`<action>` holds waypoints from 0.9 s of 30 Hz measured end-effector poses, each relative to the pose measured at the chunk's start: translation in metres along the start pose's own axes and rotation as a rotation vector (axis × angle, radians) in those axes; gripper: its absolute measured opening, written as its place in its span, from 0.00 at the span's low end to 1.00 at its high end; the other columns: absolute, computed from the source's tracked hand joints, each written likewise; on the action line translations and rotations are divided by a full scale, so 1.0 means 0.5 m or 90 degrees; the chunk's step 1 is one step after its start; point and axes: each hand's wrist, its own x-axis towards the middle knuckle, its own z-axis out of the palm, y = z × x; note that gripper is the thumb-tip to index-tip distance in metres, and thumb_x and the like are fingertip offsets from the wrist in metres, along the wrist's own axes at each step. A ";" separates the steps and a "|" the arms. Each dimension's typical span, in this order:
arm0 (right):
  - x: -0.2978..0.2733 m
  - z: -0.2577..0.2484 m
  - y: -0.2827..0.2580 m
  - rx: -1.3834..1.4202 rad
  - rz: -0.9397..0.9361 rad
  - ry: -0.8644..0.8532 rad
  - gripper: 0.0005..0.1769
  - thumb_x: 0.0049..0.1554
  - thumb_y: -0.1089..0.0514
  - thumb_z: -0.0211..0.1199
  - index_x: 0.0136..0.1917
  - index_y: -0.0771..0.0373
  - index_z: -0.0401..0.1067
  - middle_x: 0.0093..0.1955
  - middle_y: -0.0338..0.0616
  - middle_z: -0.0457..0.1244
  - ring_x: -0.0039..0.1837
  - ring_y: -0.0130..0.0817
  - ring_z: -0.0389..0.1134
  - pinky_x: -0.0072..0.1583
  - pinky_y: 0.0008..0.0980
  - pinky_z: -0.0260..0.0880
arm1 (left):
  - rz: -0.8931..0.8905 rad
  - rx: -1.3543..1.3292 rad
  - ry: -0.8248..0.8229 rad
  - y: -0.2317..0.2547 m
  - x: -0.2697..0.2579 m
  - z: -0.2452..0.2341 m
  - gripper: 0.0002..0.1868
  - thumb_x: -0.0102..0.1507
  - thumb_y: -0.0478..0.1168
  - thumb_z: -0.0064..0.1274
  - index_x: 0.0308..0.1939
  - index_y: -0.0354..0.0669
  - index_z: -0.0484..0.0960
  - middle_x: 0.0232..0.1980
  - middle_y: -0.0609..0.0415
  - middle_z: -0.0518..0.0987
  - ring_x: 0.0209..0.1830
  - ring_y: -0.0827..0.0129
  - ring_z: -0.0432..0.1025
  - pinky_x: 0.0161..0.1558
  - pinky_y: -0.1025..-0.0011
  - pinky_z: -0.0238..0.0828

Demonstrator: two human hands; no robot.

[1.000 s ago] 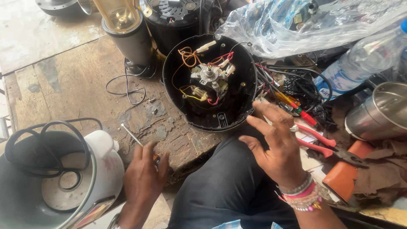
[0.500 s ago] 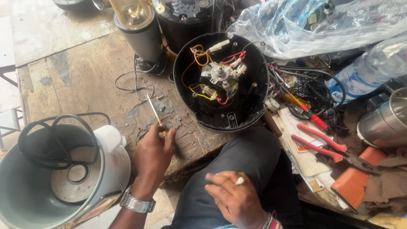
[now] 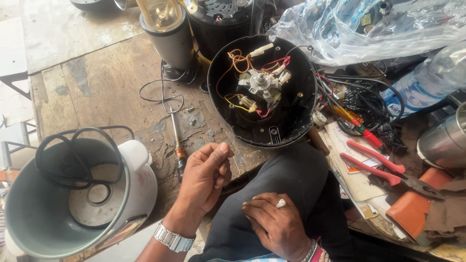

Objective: The person repairs a mixer grinder by manipulating internal wires and components by hand and using a screwdriver and pliers. They detach and reattach internal wiring and use a screwdriver to secure or loosen parts inside the housing.

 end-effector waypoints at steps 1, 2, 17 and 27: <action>0.001 0.003 0.001 0.003 -0.001 0.002 0.11 0.51 0.59 0.72 0.48 0.60 0.79 0.47 0.36 0.72 0.54 0.33 0.72 0.53 0.36 0.68 | 0.001 0.001 -0.001 0.002 -0.002 -0.002 0.11 0.68 0.41 0.55 0.35 0.36 0.78 0.20 0.60 0.71 0.14 0.79 0.61 0.19 0.81 0.54; -0.001 0.003 0.002 0.004 -0.001 0.002 0.11 0.51 0.59 0.73 0.48 0.60 0.79 0.47 0.36 0.72 0.54 0.32 0.73 0.53 0.37 0.67 | 0.002 0.001 -0.003 0.002 -0.004 -0.002 0.11 0.68 0.41 0.55 0.35 0.36 0.79 0.20 0.60 0.71 0.15 0.79 0.61 0.18 0.81 0.54; -0.017 0.017 0.019 0.029 -0.023 0.019 0.13 0.51 0.58 0.70 0.51 0.58 0.78 0.50 0.35 0.72 0.55 0.33 0.72 0.52 0.35 0.66 | 0.068 0.474 -0.215 0.036 -0.208 0.205 0.09 0.64 0.38 0.56 0.37 0.34 0.84 0.21 0.56 0.76 0.15 0.76 0.65 0.17 0.78 0.60; -0.011 0.012 0.013 0.023 -0.006 0.007 0.09 0.55 0.59 0.69 0.51 0.57 0.78 0.49 0.33 0.72 0.55 0.31 0.72 0.51 0.33 0.66 | 0.134 0.488 -0.261 0.026 -0.189 0.225 0.08 0.65 0.37 0.55 0.38 0.34 0.85 0.24 0.55 0.77 0.18 0.77 0.67 0.20 0.78 0.61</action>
